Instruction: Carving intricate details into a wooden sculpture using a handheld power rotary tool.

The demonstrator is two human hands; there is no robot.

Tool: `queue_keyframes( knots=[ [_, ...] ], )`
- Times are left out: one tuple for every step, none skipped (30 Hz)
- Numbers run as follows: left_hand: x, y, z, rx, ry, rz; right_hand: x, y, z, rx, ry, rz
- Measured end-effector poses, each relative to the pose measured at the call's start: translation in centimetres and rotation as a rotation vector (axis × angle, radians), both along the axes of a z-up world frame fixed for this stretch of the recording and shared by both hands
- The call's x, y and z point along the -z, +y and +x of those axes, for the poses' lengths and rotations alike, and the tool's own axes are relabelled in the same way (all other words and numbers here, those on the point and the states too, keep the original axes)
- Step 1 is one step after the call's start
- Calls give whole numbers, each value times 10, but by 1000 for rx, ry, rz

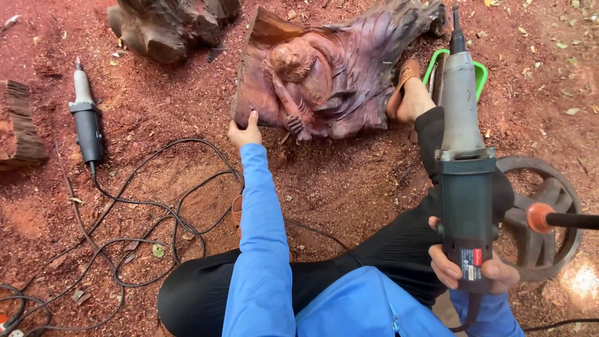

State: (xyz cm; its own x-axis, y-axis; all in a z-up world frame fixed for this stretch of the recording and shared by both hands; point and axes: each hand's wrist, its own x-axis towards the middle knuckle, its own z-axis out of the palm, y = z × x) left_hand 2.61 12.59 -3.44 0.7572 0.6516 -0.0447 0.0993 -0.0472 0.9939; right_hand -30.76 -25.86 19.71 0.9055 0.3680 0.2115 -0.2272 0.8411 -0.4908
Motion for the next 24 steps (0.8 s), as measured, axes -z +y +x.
queue_keyframes(
  knots=[
    [-1, -1, -1, -3, -3, 0, 2, -1, 1, -3, -3, 0],
    [-3, -3, -2, -7, 31, 6, 3, -2, 1, -1, -1, 7],
    [-5, -3, -3, -10, 64, 14, 6, -3, 1, 1, -1, 17],
    [-6, -3, -8, -13, 61, 17, 3, 0, 3, -2, -5, 20],
    [-8, -3, -12, -52, 57, 48, 0, 3, 5, 11, -2, -11],
    [-10, -2, -15, -90, 54, 78, -3, 6, 9, 25, 1, -42],
    [-32, -9, -27, -97, 48, 79, -8, 11, 11, 19, -6, -41],
    [-54, -16, -39, -154, 12, 89, -12, 16, 14, 32, -10, -75],
    [-72, -23, -53, -211, -17, 102, -14, 21, 15, 46, -9, -106],
    [-76, -40, -56, -217, -18, 106, -10, 19, 21, 40, -9, -102],
    [-78, -58, -63, -106, -165, 155, -6, 18, 23, 30, -1, -122],
    [-79, -75, -69, 8, -311, 201, -2, 18, 25, 21, 7, -142],
    [-89, -100, -81, 4, -308, 200, 3, 15, 26, 17, 10, -144],
    [-100, -123, -92, 231, -309, 43, 8, 14, 26, 14, 37, -180],
    [-113, -147, -100, 447, -315, -118, 10, 11, 32, 3, 58, -222],
    [-103, -168, -101, 432, -319, -123, 16, 3, 33, -10, 55, -230],
    [-93, -189, -102, 676, -316, -595, 22, -5, 36, 1, 66, -363],
    [-82, -210, -100, 906, -304, -1075, 28, -15, 41, 12, 75, -496],
    [-79, -216, -97, 886, -309, -1075, 28, -23, 46, -7, 77, -498],
    [-76, -224, -92, 993, -274, -1308, 28, -32, 53, -21, 113, -694],
    [-71, -230, -89, 1105, -224, -1538, 31, -40, 57, -28, 152, -880],
    [-68, -229, -77, 1093, -220, -1535, 31, -45, 71, -39, 157, -874],
    [-63, -230, -68, 935, -73, -1559, 31, -50, 81, -72, 245, -1113],
    [-59, -231, -59, 775, 71, -1572, 31, -56, 92, -115, 333, -1350]
  ],
)
